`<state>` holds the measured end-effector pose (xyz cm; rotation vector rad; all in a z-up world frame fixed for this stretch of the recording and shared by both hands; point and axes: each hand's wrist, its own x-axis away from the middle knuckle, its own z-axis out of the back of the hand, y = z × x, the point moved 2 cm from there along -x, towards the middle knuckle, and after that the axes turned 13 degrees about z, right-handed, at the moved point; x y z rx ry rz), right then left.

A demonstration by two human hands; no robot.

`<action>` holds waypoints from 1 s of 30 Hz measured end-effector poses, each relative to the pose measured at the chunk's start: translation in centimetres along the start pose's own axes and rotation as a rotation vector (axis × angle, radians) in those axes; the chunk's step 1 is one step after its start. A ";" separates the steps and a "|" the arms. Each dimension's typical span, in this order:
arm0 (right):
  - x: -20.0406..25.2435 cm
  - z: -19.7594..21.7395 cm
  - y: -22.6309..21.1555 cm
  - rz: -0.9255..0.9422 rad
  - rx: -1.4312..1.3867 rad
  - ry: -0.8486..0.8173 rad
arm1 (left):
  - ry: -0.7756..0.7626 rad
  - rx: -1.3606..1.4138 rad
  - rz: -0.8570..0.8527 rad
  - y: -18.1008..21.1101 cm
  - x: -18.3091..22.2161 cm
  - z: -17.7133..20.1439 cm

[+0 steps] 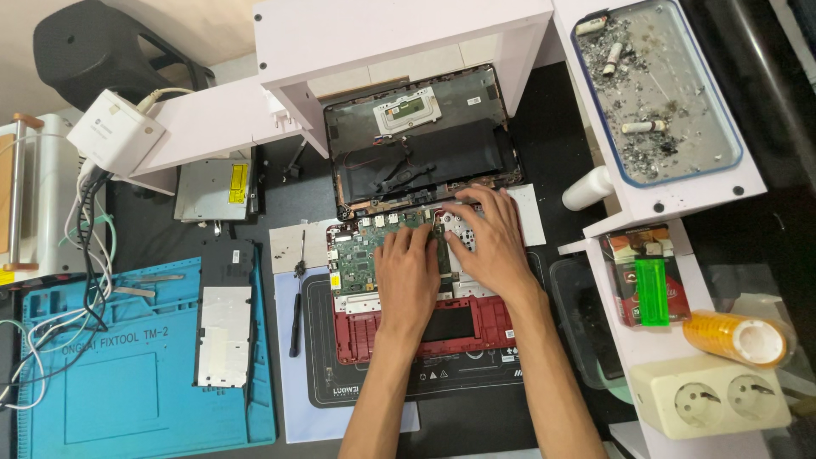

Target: The person is repairing a disassembled laptop on a workbench. They connect a ribbon cable to the motherboard, place the motherboard into the laptop chassis, and secure it with screws using a screwdriver. The person also handles a black plastic component and a red laptop casing.

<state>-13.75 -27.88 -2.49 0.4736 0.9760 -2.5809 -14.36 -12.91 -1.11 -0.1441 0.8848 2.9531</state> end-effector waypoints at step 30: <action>0.8 1.7 1.9 -0.211 -0.010 0.117 | 0.078 0.007 -0.046 0.5 -3.2 1.4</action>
